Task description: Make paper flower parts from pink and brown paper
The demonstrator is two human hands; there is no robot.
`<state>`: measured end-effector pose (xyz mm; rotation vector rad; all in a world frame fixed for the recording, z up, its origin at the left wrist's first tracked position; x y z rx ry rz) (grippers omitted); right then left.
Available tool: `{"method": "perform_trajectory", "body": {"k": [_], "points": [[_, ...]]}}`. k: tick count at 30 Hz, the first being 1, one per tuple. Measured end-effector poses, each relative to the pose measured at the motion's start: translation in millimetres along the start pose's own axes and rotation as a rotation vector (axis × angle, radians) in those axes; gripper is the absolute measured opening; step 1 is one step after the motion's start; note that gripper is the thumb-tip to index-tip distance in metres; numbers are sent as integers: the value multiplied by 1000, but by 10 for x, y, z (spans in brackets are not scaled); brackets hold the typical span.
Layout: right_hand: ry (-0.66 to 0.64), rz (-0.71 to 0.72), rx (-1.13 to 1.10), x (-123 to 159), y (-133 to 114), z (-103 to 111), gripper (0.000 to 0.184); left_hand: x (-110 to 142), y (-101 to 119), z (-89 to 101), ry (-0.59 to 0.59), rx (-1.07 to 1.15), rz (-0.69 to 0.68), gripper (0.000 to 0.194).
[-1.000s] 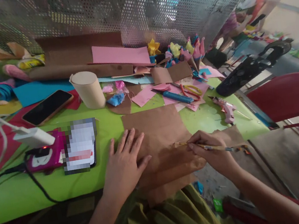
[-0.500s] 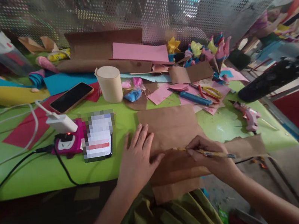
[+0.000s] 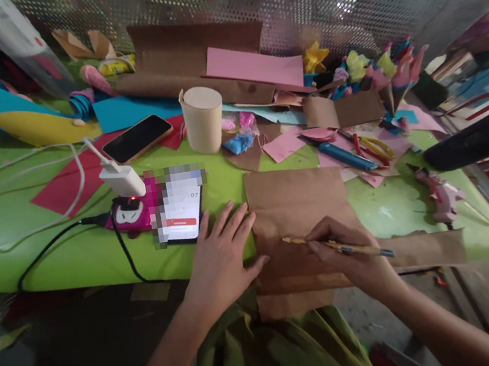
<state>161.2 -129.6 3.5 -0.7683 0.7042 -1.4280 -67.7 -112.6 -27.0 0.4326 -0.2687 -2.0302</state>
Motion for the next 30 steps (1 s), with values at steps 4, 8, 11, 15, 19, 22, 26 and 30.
{"method": "perform_trajectory", "body": {"k": [4,8,11,15,19,22,26,30], "points": [[-39,5,-14,-36,-50,-65,11,-7,1,-17,5,1,2,64],[-70,26,-36,-81,-89,-140,12,-3,-1,-28,5,1,-6,65],[-80,55,-37,-122,-117,-190,11,3,-2,-36,-5,0,-7,65],[-76,77,-33,-169,-146,-242,7,4,1,-30,0,7,-6,65],[-97,73,-77,-194,-151,-283,7,-2,5,-13,3,20,-4,64],[-91,61,-85,-208,-148,-296,7,-4,4,-10,-8,25,2,63],[-90,39,-105,-229,-122,-306,8,-4,-2,-22,-16,20,5,65],[-79,44,-130,-254,-73,-325,7,-4,-4,-27,-19,22,6,65]]}}
Point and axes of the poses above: each hand's wrist, its own x-axis away from the middle knuckle, its own z-axis out of the back of the hand, y = z × x, the point moved 1 cm from there along -x, towards the middle knuckle, and after that the axes turned 5 degrees about y, right-handed, at the moved point
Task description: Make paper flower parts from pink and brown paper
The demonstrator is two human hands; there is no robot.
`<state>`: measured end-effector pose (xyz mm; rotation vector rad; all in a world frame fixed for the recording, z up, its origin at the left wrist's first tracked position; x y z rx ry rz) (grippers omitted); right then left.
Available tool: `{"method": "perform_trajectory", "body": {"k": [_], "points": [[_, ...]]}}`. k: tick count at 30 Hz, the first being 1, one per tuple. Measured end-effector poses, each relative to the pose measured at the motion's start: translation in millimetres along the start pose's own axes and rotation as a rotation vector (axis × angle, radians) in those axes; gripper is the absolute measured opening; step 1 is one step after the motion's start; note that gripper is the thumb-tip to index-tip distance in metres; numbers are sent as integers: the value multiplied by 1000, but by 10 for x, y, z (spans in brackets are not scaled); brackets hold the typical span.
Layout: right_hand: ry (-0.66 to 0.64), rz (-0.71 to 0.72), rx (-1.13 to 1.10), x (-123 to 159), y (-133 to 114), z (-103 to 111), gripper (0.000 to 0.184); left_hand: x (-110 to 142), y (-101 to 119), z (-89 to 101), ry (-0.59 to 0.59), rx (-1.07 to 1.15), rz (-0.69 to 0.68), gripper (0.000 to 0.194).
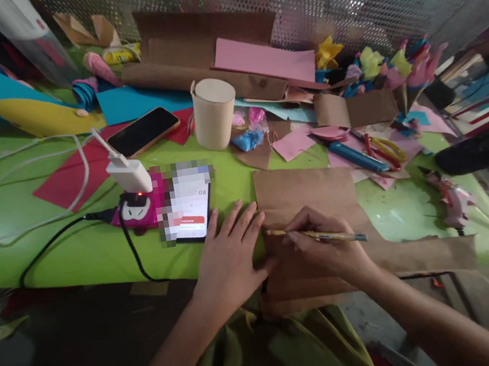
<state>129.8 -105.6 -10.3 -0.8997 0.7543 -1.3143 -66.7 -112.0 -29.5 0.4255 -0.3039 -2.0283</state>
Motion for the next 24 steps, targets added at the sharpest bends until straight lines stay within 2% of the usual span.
{"method": "perform_trajectory", "body": {"k": [4,8,10,14,17,20,22,24], "points": [[54,24,-46,-11,-2,15,9,0,6,14,2,-2,7,64],[153,28,-117,-4,-23,120,9,-1,3,16,7,-7,7,64],[243,56,-159,-2,-8,222,7,-2,-4,6,18,-12,0,63],[523,191,-201,14,78,528,13,-6,-42,-31,56,-48,-24,64],[703,256,-132,76,173,798,14,-13,-83,-60,99,-70,-52,65],[813,244,-1,156,267,1032,13,-17,-105,-69,117,-80,-78,63],[816,222,115,166,316,1151,14,-19,-101,-57,117,-88,-89,60],[760,244,243,113,350,1243,14,-27,-84,-30,115,-98,-91,59]]}}
Point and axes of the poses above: each hand's wrist, its own x-axis away from the middle knuckle, its own z-axis out of the back of the hand, y = z × x, the point moved 1 cm from there along -x, towards the middle knuckle, and after that the axes turned 5 degrees about y, right-handed, at the moved point
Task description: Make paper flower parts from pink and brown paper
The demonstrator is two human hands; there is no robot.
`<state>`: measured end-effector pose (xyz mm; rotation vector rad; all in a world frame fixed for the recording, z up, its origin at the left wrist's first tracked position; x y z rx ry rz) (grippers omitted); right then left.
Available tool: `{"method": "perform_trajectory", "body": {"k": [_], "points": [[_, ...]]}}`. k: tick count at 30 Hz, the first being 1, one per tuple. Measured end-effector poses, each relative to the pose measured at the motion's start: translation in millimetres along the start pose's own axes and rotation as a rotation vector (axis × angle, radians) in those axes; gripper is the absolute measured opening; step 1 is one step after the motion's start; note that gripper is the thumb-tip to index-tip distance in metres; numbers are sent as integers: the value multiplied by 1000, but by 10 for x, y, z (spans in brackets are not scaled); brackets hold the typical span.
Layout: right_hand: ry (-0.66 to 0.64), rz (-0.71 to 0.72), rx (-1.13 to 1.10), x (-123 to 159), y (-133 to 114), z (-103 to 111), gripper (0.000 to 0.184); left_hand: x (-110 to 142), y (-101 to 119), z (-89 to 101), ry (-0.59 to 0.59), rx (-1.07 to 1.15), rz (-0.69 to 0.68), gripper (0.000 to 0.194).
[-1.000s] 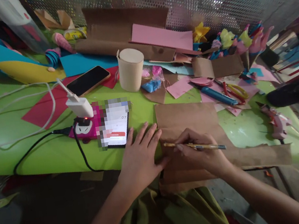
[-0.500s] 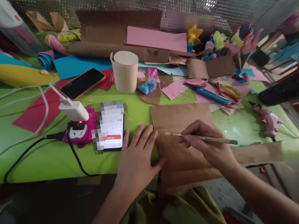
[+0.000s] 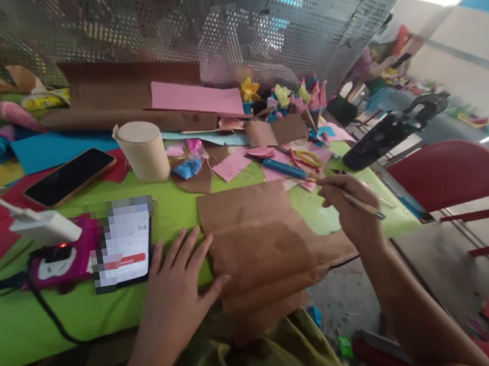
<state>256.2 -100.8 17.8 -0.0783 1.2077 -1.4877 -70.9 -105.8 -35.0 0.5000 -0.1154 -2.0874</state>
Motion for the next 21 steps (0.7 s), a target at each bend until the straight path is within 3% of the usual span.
{"method": "perform_trajectory", "body": {"k": [5,10,16,21], "points": [[-328,366,225,-338,127,-182,27,-165,46,107,-13,-30,8,53],[-556,628,502,-705,210,-617,42,-640,46,144,-87,-117,39,48],[-631,744,743,-1007,239,-1155,47,-1210,31,78,-194,-194,40,49],[-566,628,683,-1022,286,-1171,50,-1383,45,49,-252,-226,55,45]]}}
Point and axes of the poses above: each hand's wrist, its own x-axis away from the middle knuckle, its own z-axis out of the back of the hand, y = z × x, the point moved 1 cm from there along -x, towards the middle knuckle, and after that the axes turned 5 degrees about y, right-handed, at the moved point
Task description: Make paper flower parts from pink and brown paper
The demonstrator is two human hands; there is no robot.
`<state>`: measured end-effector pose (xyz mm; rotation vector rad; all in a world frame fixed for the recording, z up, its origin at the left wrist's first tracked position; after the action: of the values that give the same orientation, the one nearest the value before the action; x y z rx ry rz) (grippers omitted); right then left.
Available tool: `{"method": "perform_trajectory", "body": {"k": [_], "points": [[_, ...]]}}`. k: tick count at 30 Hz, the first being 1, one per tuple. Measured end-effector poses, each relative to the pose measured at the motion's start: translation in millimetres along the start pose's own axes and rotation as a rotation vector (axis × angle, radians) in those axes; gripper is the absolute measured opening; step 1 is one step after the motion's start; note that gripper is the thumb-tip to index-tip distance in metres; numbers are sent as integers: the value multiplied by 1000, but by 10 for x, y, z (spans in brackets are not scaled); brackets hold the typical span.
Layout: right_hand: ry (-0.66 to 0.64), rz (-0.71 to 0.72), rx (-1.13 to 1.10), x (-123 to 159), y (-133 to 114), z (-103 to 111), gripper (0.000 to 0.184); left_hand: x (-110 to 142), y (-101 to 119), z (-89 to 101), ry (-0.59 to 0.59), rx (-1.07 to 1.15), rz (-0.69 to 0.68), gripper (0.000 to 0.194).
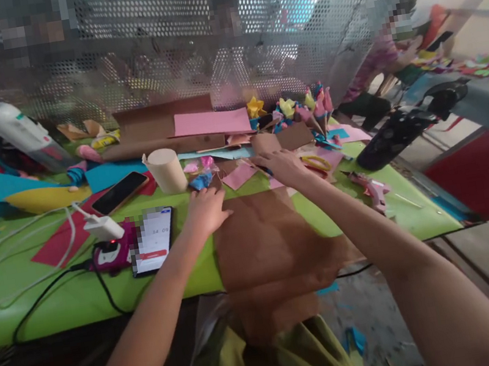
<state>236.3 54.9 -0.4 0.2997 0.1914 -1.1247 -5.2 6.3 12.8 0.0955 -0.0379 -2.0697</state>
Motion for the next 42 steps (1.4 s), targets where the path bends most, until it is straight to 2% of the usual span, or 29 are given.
{"method": "perform_trajectory", "body": {"k": [4,9,12,15,19,23,27,30,33,37,40,42], "points": [[145,-57,-200,279,-18,85,49,-67,-53,-45,45,93,31,42],[238,-196,-407,721,-59,186,40,-152,-188,-150,122,471,74,17],[296,-294,-570,952,-70,198,36,-137,-230,-125,138,609,104,8],[348,-424,-758,1131,-70,140,35,-76,-239,-49,135,626,135,3],[382,-594,-1053,1272,-72,5,41,-6,-243,18,163,660,156,3],[322,-685,-1329,1318,-132,-53,45,41,-245,36,219,766,150,3],[229,-709,-1471,1321,-252,-25,44,105,-226,54,267,884,167,5],[204,-694,-1502,1312,-334,-1,40,157,-205,58,305,1003,196,8],[239,-690,-1486,1303,-386,8,32,204,-201,23,381,1170,241,15],[304,-731,-1498,1309,-422,-14,27,286,-228,-108,511,1462,355,37],[329,-763,-1528,1315,-438,-46,27,378,-218,-245,417,1581,485,52],[337,-773,-1531,1316,-444,-66,27,440,-186,-313,379,1605,526,54]]}}
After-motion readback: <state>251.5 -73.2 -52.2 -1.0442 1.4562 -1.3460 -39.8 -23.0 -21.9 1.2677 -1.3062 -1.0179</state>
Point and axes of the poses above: each hand's wrist, its own x-axis away from the middle knuckle, its own z-axis out of the back of the hand, y = z × x, the point moved 1 cm from there along -x, towards the middle knuckle, and after that the axes turned 5 degrees about y, right-handed, at the moved point
